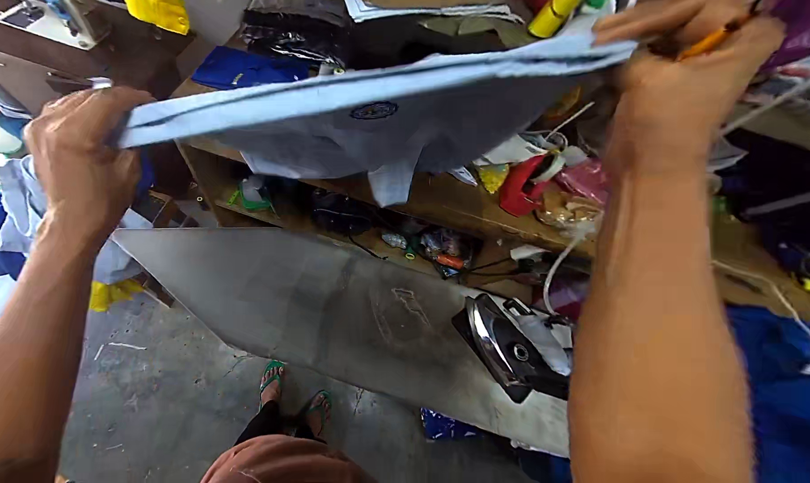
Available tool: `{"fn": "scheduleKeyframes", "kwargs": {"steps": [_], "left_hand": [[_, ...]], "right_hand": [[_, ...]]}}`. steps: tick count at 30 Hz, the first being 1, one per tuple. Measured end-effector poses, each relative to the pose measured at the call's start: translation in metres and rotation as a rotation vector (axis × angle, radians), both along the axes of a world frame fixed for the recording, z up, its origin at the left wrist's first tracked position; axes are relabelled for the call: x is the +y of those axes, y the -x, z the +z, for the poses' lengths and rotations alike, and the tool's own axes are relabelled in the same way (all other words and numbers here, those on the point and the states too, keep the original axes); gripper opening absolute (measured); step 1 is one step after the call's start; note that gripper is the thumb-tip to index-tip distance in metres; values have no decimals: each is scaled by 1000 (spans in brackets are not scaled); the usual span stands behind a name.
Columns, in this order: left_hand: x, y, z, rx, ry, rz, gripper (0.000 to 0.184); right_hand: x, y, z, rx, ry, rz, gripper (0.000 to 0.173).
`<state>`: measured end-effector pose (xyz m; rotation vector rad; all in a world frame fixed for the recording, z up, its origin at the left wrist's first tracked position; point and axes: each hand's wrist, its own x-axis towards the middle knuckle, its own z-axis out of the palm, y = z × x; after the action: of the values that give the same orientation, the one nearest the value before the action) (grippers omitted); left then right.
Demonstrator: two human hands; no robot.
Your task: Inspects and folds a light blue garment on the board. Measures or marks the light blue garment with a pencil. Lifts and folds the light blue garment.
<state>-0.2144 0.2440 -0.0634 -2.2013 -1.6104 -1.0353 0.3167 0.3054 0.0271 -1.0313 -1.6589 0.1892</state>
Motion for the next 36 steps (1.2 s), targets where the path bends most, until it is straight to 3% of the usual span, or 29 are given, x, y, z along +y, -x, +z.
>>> {"fn": "scheduleKeyframes", "kwargs": {"steps": [3, 8, 10, 12, 15, 18, 21, 24, 27, 29, 31, 33, 36], "left_hand": [[-56, 2, -60, 115, 43, -91, 35], [-144, 26, -247, 138, 381, -161, 33], [-167, 30, -287, 141, 504, -118, 34], [-170, 26, -293, 151, 524, -46, 34], [-158, 24, -282, 151, 509, 37, 37], [-118, 33, -255, 199, 517, 47, 30], [-43, 17, -178, 284, 582, 19, 19], [32, -12, -80, 271, 475, 95, 19], [74, -15, -10, 161, 273, 103, 32], [71, -10, 12, 23, 187, 58, 34], [46, -6, 13, -109, 107, -81, 31], [14, 9, -15, -129, 107, -196, 29], [-58, 28, -100, 47, 140, -171, 33]], "right_hand": [[-74, -28, -95, -48, -14, 63, 14], [-232, 4, -329, 37, 436, -17, 19], [-279, 27, -385, 3, 556, -62, 21], [-305, 39, -404, 5, 583, -111, 22], [-300, 35, -395, -8, 552, -135, 24], [-239, 21, -344, -118, 656, -125, 22], [-146, -3, -270, -200, 646, -182, 18], [-60, -20, -183, -242, 480, -310, 24], [-26, -29, -96, -201, 276, -399, 27], [-29, -36, -65, -79, 29, -371, 15], [-62, -38, -59, -9, -111, -262, 3], [-115, -42, -85, -66, -121, -149, 14], [-189, -35, -196, -97, 32, -137, 18]]}}
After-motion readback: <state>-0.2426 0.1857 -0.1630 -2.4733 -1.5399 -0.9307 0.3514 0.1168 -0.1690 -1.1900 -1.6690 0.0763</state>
